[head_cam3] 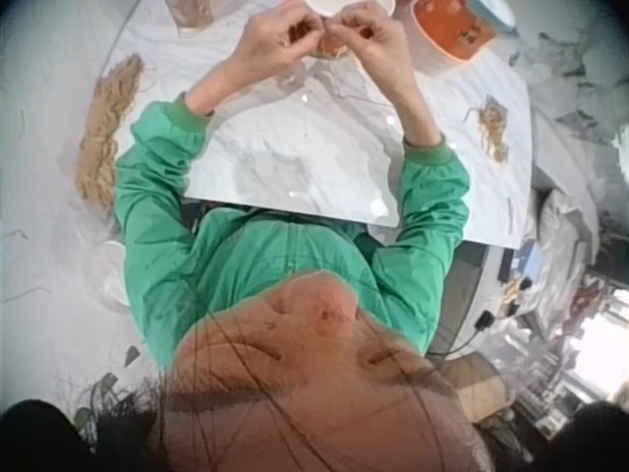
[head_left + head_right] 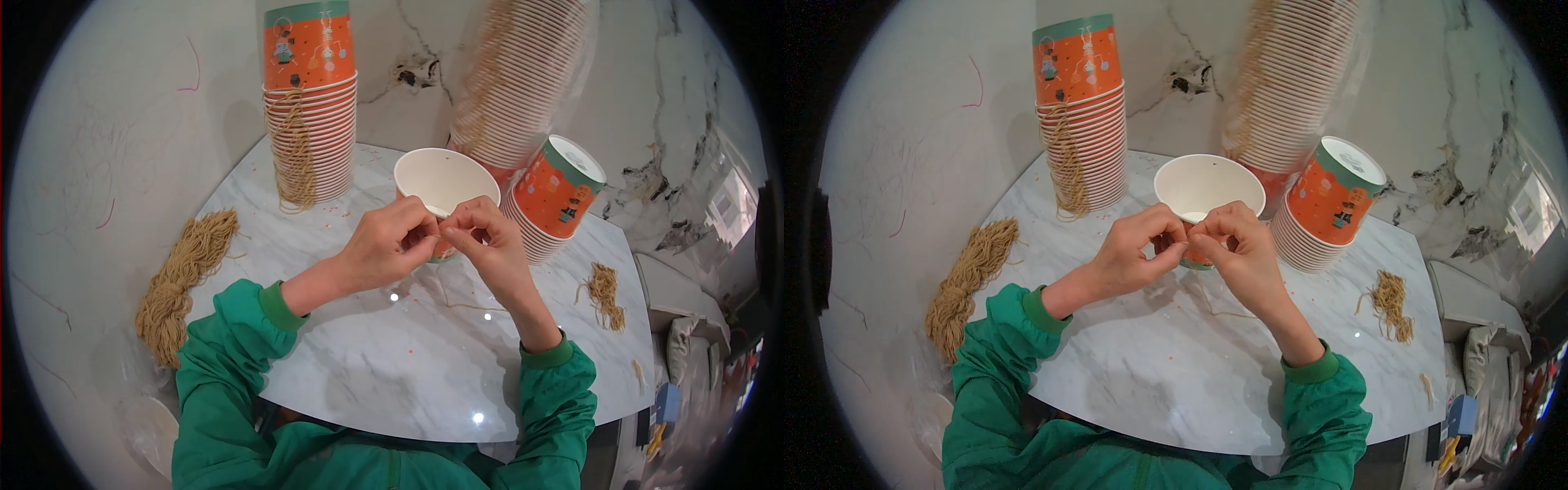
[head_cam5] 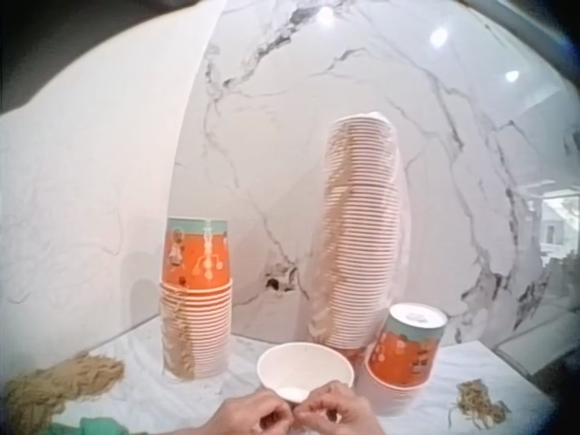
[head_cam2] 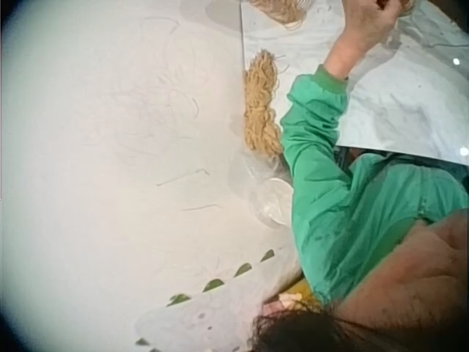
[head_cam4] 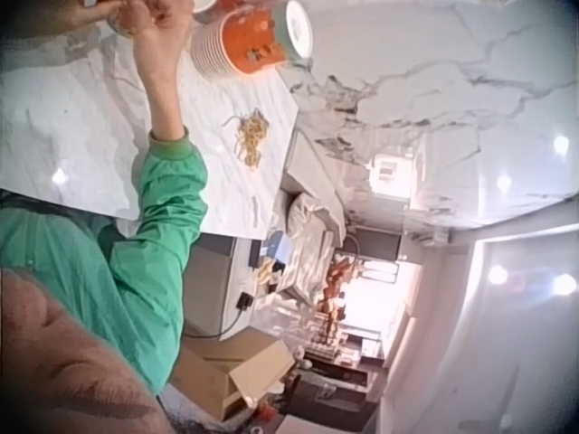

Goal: The recorder is assembling decorative paper buckets by threading string handles through pre-cut holes and securing them with knots.

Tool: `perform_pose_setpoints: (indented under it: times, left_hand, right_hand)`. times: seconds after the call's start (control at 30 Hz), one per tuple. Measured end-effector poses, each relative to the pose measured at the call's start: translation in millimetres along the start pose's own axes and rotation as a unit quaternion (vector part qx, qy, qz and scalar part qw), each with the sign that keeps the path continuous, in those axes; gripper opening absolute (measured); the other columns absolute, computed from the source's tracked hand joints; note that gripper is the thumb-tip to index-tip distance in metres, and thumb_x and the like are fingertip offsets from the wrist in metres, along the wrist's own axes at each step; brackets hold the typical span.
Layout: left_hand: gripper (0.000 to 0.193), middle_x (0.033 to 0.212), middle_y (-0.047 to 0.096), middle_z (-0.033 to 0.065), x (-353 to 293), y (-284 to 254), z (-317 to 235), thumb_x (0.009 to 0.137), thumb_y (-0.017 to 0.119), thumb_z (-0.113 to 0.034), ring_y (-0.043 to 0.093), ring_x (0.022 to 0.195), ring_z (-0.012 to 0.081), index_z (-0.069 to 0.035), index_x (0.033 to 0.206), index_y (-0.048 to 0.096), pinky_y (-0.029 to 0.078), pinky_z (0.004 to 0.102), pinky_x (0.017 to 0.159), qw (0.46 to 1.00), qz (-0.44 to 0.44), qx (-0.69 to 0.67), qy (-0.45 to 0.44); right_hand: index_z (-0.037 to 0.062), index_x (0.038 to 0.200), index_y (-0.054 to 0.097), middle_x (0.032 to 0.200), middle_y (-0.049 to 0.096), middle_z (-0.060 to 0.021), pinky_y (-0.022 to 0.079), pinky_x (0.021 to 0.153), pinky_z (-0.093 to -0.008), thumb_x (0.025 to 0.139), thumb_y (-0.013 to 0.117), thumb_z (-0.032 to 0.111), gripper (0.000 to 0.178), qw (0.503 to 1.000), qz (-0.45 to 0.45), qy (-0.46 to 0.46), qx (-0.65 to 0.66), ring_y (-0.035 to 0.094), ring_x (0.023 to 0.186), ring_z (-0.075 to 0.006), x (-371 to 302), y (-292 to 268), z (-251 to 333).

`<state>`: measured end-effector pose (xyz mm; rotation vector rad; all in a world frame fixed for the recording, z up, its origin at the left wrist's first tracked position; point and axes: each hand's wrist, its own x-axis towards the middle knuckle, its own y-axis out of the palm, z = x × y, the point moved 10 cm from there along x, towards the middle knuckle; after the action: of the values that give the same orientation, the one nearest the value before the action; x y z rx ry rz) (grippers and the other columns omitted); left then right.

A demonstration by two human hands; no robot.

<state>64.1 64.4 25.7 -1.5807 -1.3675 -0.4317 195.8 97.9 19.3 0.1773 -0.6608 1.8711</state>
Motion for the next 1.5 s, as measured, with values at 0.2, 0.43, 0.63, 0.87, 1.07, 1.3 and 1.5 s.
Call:
perform_pose_setpoints:
  times: [0.2,0.43,0.63,0.87,1.07,1.3,1.5]
  left_hand:
    - [0.007,0.079,0.062,0.0005,-13,3,33,0.087,0.065,-0.005,0.057,0.069,0.0054,0.000,0.087,0.059,0.048,0.0234,0.062,0.969,-0.001,-0.153,-0.192]
    - [0.007,0.082,0.064,-0.0019,-23,16,45,0.090,0.066,-0.010,0.058,0.071,0.0045,-0.004,0.091,0.063,0.048,0.0217,0.062,0.902,0.011,-0.299,-0.312]
    - [0.011,0.082,0.065,-0.0003,-32,26,48,0.089,0.068,-0.014,0.058,0.069,0.0065,-0.004,0.089,0.066,0.048,0.0233,0.061,0.871,0.014,-0.337,-0.357]
    - [0.014,0.086,0.068,0.0021,-40,33,57,0.090,0.068,-0.016,0.058,0.072,0.0082,-0.002,0.093,0.069,0.046,0.0234,0.062,0.819,0.000,-0.401,-0.410]
    - [0.015,0.082,0.067,0.0011,-41,35,56,0.093,0.066,-0.015,0.057,0.071,0.0083,-0.003,0.096,0.073,0.044,0.0229,0.062,0.811,0.000,-0.405,-0.422]
    - [0.016,0.082,0.066,0.0008,-41,36,54,0.093,0.067,-0.014,0.056,0.072,0.0074,-0.001,0.098,0.075,0.044,0.0230,0.061,0.831,0.000,-0.376,-0.409]
    - [0.015,0.084,0.065,-0.0011,-38,31,47,0.093,0.067,-0.015,0.055,0.073,0.0065,-0.003,0.098,0.075,0.044,0.0227,0.062,0.871,0.010,-0.323,-0.369]
  right_hand:
    - [-0.0018,0.103,0.062,0.098,0.065,-0.0050,0.050,0.077,-0.0253,0.094,0.062,0.005,0.011,0.994,-0.071,0.027,0.072,0.063,0.085,-0.0105,-26,4,-8]
    - [-0.0008,0.114,0.053,0.110,0.063,-0.0081,0.052,0.085,-0.0295,0.095,0.060,0.001,0.021,0.991,-0.076,-0.043,0.097,0.065,0.096,-0.0159,-35,25,-5]
    - [-0.0015,0.114,0.054,0.109,0.063,-0.0080,0.054,0.081,-0.0279,0.097,0.058,0.001,0.017,0.982,-0.068,-0.015,0.178,0.065,0.097,-0.0154,-35,26,-20]
    - [-0.0041,0.112,0.059,0.104,0.065,-0.0059,0.054,0.074,-0.0247,0.099,0.056,0.002,0.015,0.981,-0.072,0.030,0.175,0.064,0.086,-0.0101,-39,22,-33]
    - [-0.0037,0.115,0.062,0.105,0.066,-0.0061,0.054,0.078,-0.0242,0.099,0.057,0.003,0.018,0.982,-0.094,0.014,0.162,0.065,0.086,-0.0103,-40,18,-29]
    - [-0.0048,0.118,0.063,0.107,0.066,-0.0060,0.054,0.080,-0.0259,0.098,0.062,0.008,0.024,0.975,-0.102,0.015,0.195,0.065,0.091,-0.0127,-42,22,-29]
    - [-0.0043,0.116,0.065,0.101,0.069,-0.0074,0.054,0.077,-0.0264,0.099,0.061,0.012,0.024,0.973,-0.109,0.047,0.200,0.066,0.085,-0.0132,-43,19,-36]
